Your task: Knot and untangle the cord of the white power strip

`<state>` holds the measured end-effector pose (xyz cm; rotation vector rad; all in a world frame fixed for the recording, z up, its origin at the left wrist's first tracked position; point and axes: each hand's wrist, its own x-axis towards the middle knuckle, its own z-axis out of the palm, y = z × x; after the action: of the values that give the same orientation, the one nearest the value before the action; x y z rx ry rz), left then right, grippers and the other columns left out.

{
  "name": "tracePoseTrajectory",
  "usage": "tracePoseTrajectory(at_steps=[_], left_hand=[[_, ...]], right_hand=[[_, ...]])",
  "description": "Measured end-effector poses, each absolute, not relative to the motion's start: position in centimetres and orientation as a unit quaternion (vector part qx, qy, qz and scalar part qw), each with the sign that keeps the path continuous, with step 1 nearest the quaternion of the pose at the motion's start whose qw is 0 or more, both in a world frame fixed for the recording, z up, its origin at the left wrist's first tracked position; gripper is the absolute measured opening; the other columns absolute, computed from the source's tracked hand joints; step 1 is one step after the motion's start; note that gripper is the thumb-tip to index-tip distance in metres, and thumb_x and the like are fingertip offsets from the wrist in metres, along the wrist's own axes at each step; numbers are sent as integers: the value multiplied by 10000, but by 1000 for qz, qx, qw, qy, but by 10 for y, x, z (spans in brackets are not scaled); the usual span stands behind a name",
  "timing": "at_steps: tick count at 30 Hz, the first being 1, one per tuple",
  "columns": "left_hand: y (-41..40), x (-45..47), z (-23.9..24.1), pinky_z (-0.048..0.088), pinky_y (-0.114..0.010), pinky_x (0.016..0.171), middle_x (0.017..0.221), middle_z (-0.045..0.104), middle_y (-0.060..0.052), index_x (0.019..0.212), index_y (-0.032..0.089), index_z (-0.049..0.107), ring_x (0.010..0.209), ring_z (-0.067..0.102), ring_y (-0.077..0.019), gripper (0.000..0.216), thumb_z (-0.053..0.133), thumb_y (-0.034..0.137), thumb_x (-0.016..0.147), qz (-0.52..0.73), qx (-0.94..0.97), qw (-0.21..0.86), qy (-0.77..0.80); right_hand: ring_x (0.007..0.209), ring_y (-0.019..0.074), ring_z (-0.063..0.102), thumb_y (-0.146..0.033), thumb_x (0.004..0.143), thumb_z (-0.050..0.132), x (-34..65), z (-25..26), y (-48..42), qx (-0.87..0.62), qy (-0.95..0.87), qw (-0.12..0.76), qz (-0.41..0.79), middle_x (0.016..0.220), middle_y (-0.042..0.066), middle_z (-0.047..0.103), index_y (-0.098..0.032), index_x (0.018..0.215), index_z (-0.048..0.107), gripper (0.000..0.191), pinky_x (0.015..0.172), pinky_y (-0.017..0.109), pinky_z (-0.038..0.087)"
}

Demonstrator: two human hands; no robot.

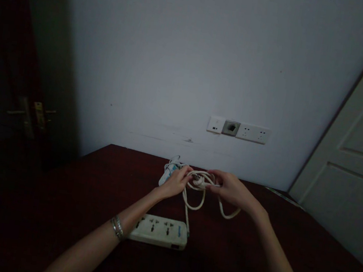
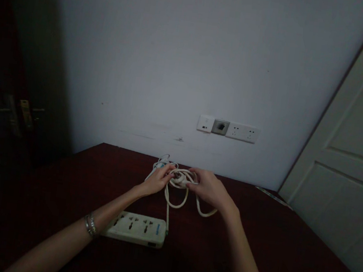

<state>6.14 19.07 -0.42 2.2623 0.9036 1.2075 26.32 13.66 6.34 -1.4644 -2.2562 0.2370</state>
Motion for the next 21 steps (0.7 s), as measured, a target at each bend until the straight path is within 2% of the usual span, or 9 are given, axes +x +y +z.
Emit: tracePoseTrajectory(at_steps=[6, 12, 21], left_hand=[[191, 62, -7, 438, -273, 643, 807, 616, -26, 967, 194, 481, 684, 583, -168, 158, 411, 304, 877, 431, 803, 249, 327], [190, 62, -7, 460, -272, 610, 871, 606, -43, 981, 194, 454, 669, 602, -163, 181, 402, 337, 884, 431, 802, 279, 306], [190, 61, -7, 450, -261, 566, 881, 589, -50, 983, 188, 396, 623, 627, -156, 154, 374, 308, 890, 417, 803, 293, 308]], right_hand=[[848, 221, 576, -341, 743, 571, 258, 56, 139, -578, -794, 189, 23, 959, 99, 641, -166, 1281, 477, 573, 677, 278, 383], [817, 206, 589, -348, 744, 572, 254, 58, 138, -607, -772, 188, 15, 951, 85, 651, -202, 1194, 539, 474, 624, 254, 356], [855, 241, 596, -366, 755, 524, 246, 58, 136, -639, -746, 186, -23, 949, 96, 651, -212, 1269, 470, 539, 617, 276, 338]])
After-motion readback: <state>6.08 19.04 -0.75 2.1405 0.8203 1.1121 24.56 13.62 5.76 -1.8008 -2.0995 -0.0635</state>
